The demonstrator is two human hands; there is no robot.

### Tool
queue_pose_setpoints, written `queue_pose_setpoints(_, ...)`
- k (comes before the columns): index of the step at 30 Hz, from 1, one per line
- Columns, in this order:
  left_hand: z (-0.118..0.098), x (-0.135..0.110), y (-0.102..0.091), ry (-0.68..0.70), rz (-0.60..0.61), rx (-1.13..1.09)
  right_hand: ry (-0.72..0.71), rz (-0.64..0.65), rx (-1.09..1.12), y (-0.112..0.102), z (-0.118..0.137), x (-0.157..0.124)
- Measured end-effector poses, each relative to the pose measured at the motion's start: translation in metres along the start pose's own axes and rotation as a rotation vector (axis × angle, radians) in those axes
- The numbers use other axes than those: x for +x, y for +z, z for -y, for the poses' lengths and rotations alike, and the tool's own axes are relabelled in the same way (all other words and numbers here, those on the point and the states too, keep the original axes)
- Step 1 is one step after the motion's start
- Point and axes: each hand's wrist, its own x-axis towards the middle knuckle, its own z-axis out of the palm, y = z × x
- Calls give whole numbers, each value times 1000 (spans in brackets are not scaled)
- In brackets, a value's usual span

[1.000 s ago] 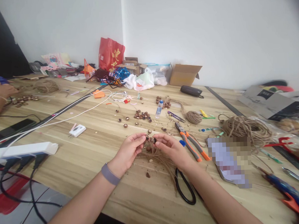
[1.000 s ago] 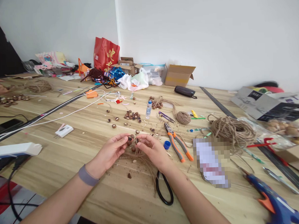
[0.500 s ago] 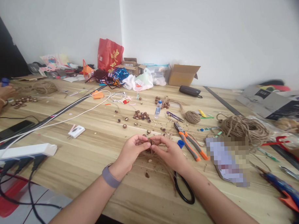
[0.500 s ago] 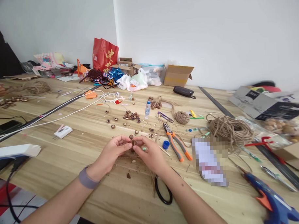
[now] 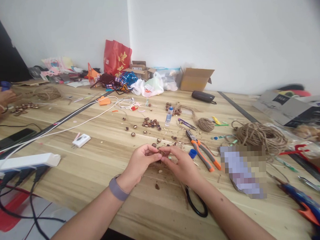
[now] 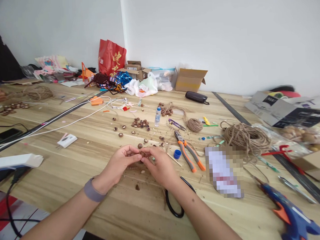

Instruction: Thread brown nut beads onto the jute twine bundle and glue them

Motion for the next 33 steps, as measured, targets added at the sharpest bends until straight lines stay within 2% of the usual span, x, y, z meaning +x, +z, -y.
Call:
queue_pose_setpoints(7, 2, 1, 0, -11, 9, -34, -78, 10, -142, 1, 4, -1)
queue_pose_setpoints(13, 5, 0, 1, -45, 16, -71, -137, -48, -328, 6, 5, -4)
queue_pose_setpoints(17, 6, 2, 1, -16, 6, -44, -117, -45, -307, 5, 4, -3)
queue_pose_setpoints(21, 0, 1, 2, -19, -3, -28, 37, -87, -74, 0, -3, 1)
queue_pose_setpoints(25, -5, -1, 1, -22, -18, -65, 343, -130, 392, -6, -12, 6)
queue_pose_setpoints(27, -6, 0, 0, -43, -27, -107, 448, -147, 587, -10, -17, 8)
queue_pose_setpoints(33, -4, 2, -2, -105, -29, -218, 553, -98, 811, -21, -25, 10)
